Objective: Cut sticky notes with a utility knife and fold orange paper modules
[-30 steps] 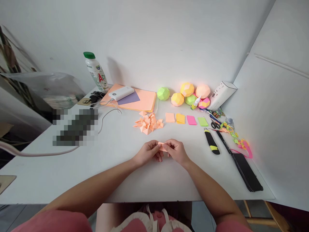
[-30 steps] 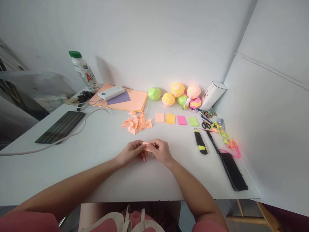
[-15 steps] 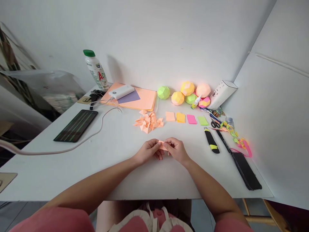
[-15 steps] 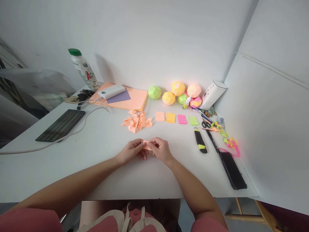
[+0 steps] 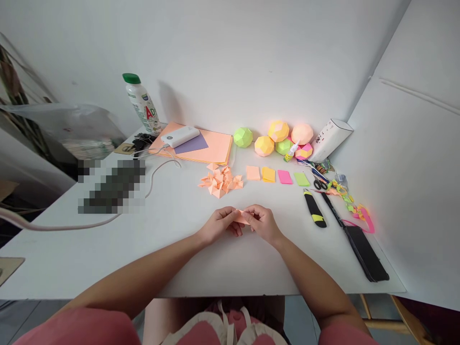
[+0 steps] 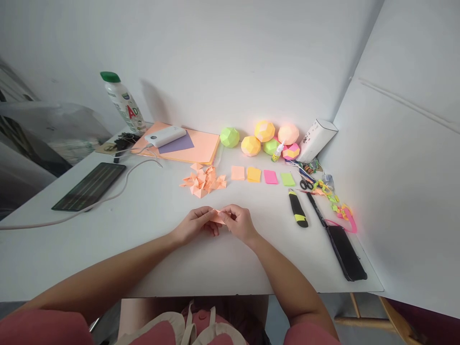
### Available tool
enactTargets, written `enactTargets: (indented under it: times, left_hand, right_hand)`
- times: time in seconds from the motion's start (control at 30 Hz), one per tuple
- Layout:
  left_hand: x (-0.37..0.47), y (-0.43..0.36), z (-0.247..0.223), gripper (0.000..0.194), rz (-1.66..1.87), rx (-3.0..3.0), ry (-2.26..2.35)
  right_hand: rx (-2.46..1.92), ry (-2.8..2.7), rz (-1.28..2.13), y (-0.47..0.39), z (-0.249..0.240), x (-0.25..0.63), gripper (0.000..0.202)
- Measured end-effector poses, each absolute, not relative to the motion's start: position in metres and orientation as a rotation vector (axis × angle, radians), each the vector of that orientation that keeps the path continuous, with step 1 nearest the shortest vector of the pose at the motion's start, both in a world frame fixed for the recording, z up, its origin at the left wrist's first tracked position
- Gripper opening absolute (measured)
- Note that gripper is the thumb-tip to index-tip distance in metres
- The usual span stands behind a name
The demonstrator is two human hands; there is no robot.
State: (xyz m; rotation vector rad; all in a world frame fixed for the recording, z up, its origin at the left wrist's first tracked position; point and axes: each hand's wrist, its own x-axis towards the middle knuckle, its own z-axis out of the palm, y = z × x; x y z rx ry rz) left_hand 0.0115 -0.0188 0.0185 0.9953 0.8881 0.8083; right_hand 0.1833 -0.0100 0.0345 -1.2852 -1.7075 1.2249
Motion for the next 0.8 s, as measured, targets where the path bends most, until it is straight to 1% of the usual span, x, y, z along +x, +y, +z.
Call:
enactTargets:
  times: [0.2, 0.37, 0.57, 0.8]
  left_hand:
    - [0.0125, -0.02, 0.0148, 0.043, 0.827, 1.056, 0.873]
    - [0.0128, -0.0206, 0.0158, 0.043, 0.899, 1.059, 0.919]
    - [0.0128, -0.0208, 0.0191, 0.04, 0.921, 1.083, 0.922]
    - [0.0142, -0.0217, 0.0199, 0.04, 0.939, 1.065, 0.936]
  right_hand:
    - [-1.275, -1.704, 1.229, -0.0103, 0.0348, 0.1835, 0.023]
    - [-1.229, -1.648, 1.361, -0.0095, 0.0297, 0.1839, 0.023]
    - [-1.275, -1.656, 1.415, -0.01, 0.0292, 0.1839, 0.034]
    - [-1.269, -1.618, 1.471, -0.0077, 0.0281, 0.184, 0.03]
